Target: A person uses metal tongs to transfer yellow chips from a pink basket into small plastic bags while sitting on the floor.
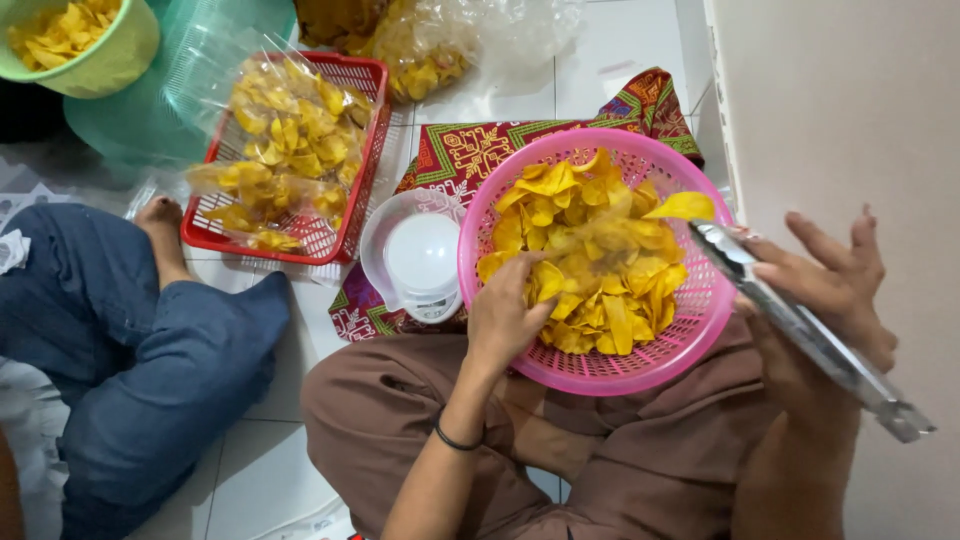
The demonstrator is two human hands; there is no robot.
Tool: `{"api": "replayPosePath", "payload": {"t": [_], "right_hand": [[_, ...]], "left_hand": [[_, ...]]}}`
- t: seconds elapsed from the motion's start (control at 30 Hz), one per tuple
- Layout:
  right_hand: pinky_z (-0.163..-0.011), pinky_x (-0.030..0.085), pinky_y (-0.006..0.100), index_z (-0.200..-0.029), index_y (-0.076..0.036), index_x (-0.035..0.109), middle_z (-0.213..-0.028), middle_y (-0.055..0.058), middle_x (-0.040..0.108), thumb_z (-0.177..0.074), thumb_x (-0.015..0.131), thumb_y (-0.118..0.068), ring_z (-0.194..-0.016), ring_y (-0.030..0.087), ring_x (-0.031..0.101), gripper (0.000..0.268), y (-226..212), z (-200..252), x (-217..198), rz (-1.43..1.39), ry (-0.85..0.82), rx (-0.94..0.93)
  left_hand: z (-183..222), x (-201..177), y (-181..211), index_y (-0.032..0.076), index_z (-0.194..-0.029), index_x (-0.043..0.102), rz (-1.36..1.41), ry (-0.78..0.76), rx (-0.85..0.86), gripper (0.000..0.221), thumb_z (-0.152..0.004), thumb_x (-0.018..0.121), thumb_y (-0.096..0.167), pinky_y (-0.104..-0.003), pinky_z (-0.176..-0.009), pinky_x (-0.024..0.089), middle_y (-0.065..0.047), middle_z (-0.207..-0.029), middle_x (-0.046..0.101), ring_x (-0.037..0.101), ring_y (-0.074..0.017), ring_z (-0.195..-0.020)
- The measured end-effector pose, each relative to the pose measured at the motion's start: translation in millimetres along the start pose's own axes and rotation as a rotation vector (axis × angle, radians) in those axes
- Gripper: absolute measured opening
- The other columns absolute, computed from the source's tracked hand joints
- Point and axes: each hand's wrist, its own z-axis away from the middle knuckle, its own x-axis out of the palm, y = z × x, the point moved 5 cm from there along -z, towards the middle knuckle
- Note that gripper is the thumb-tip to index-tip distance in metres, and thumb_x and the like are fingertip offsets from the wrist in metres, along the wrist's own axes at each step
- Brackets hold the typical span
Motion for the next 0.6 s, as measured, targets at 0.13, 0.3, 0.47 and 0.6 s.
{"api": "replayPosePath", "payload": {"t": [0.13,0.3,0.47,0.6], "right_hand": [[-0.154,0.018,0.062,-0.117,-0.002,0.065,-0.123,0.022,0.076,-0.091,0.082,-0.001,-0.146,0.045,0.065,0.031,-15,-11,5,0.000,-0.041,-0.001],[-0.154,0.023,0.065,-0.124,-0.004,0.062,-0.128,0.023,0.074,-0.092,0.081,-0.006,-0.148,0.044,0.064,0.037,-1,-7,5,-0.029,-0.064,-0.014],[-0.155,0.034,0.063,-0.129,-0.007,0.054,-0.132,0.024,0.070,-0.096,0.077,-0.013,-0.148,0.042,0.064,0.040,13,0,4,-0.147,0.002,-0.032],[-0.153,0.036,0.064,-0.126,-0.006,0.054,-0.131,0.025,0.070,-0.095,0.077,-0.012,-0.148,0.043,0.064,0.039,8,-3,14,-0.181,-0.023,0.004]], "left_hand": [[0,2,-3,0.014,-0.135,0.062,-0.005,-0.007,-0.004,0.058,-0.081,0.081,0.020,-0.035,-0.075,0.055,-0.003,-0.112,0.074,0.072,-0.0223,-0.090],[-1,2,-4,0.015,-0.137,0.062,0.015,-0.009,-0.005,0.060,-0.080,0.080,0.020,-0.035,-0.080,0.056,-0.002,-0.120,0.075,0.073,-0.0228,-0.096],[-2,0,-3,0.014,-0.137,0.063,0.033,0.005,0.006,0.060,-0.080,0.081,0.019,-0.034,-0.077,0.055,-0.001,-0.118,0.075,0.072,-0.0208,-0.091],[-1,3,-7,0.014,-0.137,0.063,0.042,-0.011,-0.010,0.062,-0.078,0.081,0.017,-0.034,-0.080,0.057,-0.001,-0.120,0.075,0.073,-0.0212,-0.094]]}}
